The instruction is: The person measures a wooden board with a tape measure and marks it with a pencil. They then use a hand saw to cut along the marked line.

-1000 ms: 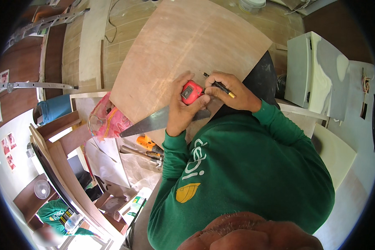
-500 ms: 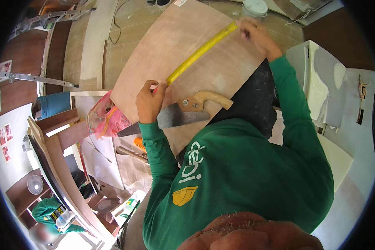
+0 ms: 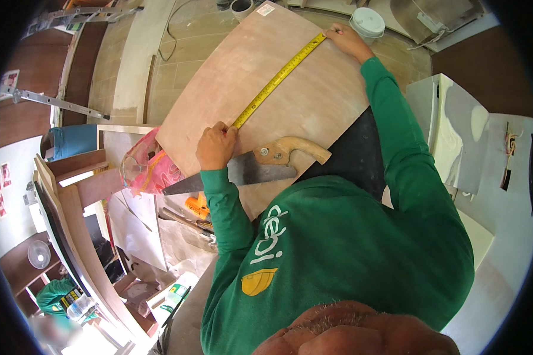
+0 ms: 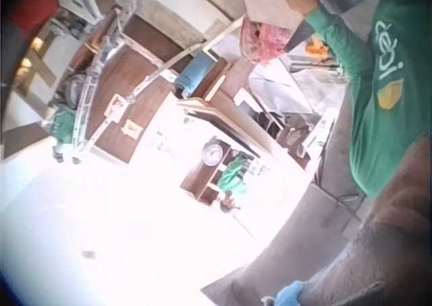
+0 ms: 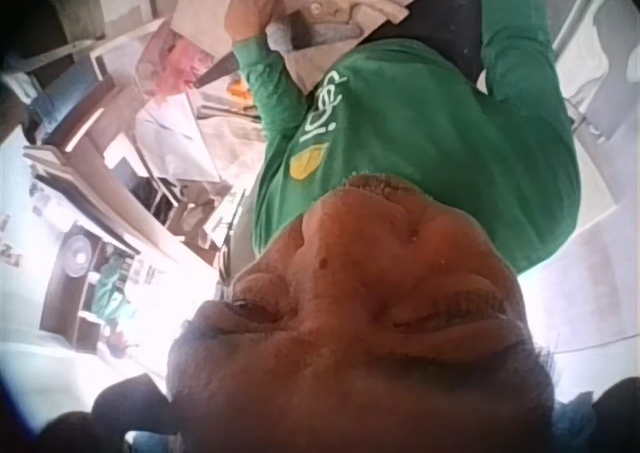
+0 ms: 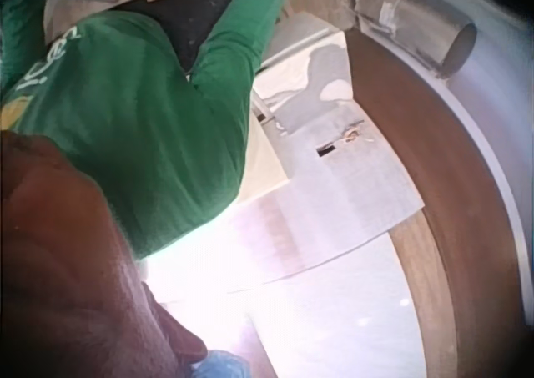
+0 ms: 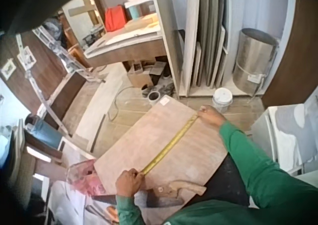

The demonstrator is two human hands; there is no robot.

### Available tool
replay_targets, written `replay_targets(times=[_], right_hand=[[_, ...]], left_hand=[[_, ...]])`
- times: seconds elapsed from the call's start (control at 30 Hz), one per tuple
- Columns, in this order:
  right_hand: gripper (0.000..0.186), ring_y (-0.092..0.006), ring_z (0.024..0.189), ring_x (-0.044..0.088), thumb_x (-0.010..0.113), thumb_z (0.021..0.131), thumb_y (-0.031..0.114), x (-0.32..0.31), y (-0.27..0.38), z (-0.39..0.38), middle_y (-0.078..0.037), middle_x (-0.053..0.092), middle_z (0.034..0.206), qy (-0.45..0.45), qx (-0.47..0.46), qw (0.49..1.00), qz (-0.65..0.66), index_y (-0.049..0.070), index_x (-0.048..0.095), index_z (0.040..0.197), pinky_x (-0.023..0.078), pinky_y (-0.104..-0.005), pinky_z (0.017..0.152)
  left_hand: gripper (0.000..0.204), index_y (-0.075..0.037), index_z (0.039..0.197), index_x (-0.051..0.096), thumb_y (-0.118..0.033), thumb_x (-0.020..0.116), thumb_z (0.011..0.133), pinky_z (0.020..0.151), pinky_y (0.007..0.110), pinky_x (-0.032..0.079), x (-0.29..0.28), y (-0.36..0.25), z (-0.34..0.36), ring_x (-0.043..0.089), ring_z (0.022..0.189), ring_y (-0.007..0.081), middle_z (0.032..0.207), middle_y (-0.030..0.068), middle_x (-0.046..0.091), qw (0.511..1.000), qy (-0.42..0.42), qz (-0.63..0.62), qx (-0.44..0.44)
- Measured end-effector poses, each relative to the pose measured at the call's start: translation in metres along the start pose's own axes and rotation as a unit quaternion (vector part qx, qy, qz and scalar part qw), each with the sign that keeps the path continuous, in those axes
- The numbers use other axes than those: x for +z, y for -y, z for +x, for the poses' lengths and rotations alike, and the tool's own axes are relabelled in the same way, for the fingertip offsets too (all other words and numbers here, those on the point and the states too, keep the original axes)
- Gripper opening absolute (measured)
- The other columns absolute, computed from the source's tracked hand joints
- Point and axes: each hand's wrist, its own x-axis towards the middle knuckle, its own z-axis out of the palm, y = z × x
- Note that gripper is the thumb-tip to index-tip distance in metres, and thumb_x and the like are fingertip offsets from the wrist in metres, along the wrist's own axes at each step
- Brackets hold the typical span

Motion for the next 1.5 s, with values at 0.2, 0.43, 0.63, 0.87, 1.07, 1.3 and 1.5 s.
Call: replay_targets(times=[0.2, 0.43, 0.63, 0.87, 1.07, 1.3, 1.5], right_hand=[[0.039, -0.0177, 0.085, 0.061, 0.076, 0.098, 0.043, 0.0, -0.013, -0.004, -0.003, 0.069, 0.087, 0.003, 0.014, 0.995, 0.103, 0.005, 0.079, 0.105, 0.051, -0.0376, 0.08], [0.038, -0.0163, 0.089, 0.062, 0.078, 0.097, 0.043, -0.007, -0.002, -0.009, -0.003, 0.07, 0.088, 0.011, 0.024, 0.996, 0.089, 0.005, 0.079, 0.102, 0.051, -0.0358, 0.082], [0.038, -0.0145, 0.087, 0.059, 0.078, 0.098, 0.043, -0.006, -0.004, -0.007, -0.001, 0.067, 0.087, -0.013, 0.0, 0.997, 0.079, 0.005, 0.077, 0.097, 0.05, -0.0346, 0.079], [0.042, -0.0148, 0.088, 0.059, 0.078, 0.098, 0.046, 0.001, -0.009, 0.014, -0.002, 0.067, 0.088, 0.002, 0.007, 0.996, 0.085, 0.004, 0.079, 0.101, 0.05, -0.0343, 0.079], [0.049, -0.0174, 0.09, 0.064, 0.073, 0.101, 0.051, -0.002, 0.007, 0.0, -0.003, 0.067, 0.09, -0.075, -0.032, 0.994, 0.073, 0.004, 0.081, 0.108, 0.052, -0.0344, 0.08], [0.042, -0.0152, 0.1, 0.067, 0.076, 0.104, 0.043, -0.028, 0.006, -0.019, -0.002, 0.074, 0.107, 0.041, 0.057, 0.986, 0.153, 0.008, 0.08, 0.127, 0.054, -0.0301, 0.09], [0.048, -0.0169, 0.117, 0.069, 0.083, 0.099, 0.042, -0.024, 0.014, -0.021, -0.004, 0.077, 0.124, 0.113, 0.124, 0.961, 0.219, 0.008, 0.08, 0.133, 0.054, -0.0294, 0.102]], left_hand=[[0.033, -0.013, 0.103, 0.083, -0.042, 0.067, 0.099, 0.084, 0.056, 0.06, 0.007, 0.003, 0.004, 0.075, 0.095, 0.0443, 0.104, 0.0199, 0.075, 0.997, -0.048, -0.035, 0.042], [0.034, -0.013, 0.102, 0.083, -0.044, 0.067, 0.1, 0.083, 0.057, 0.06, 0.002, -0.005, 0.001, 0.076, 0.095, 0.0444, 0.105, 0.0189, 0.076, 0.999, -0.034, -0.009, 0.025], [0.033, -0.013, 0.102, 0.083, -0.041, 0.065, 0.1, 0.08, 0.058, 0.061, 0.003, -0.005, 0.003, 0.076, 0.09, 0.0451, 0.102, 0.0185, 0.077, 0.997, -0.054, -0.016, 0.046], [0.034, -0.014, 0.102, 0.084, -0.041, 0.063, 0.099, 0.086, 0.055, 0.061, 0.005, -0.009, 0.017, 0.076, 0.096, 0.0431, 0.104, 0.018, 0.078, 0.999, -0.046, 0.004, 0.015], [0.033, -0.015, 0.102, 0.084, -0.04, 0.064, 0.098, 0.083, 0.056, 0.062, 0.002, -0.005, 0.011, 0.077, 0.093, 0.0427, 0.104, 0.0158, 0.078, 0.999, -0.047, -0.008, 0.009], [0.041, -0.014, 0.109, 0.084, -0.049, 0.066, 0.098, 0.09, 0.052, 0.06, -0.003, -0.003, 0.018, 0.077, 0.104, 0.0415, 0.11, 0.0166, 0.082, 0.999, 0.006, -0.002, -0.038], [0.039, -0.013, 0.108, 0.083, -0.047, 0.065, 0.098, 0.089, 0.052, 0.059, -0.006, -0.002, 0.026, 0.077, 0.103, 0.0414, 0.108, 0.0167, 0.082, 0.999, -0.015, -0.024, -0.025]])
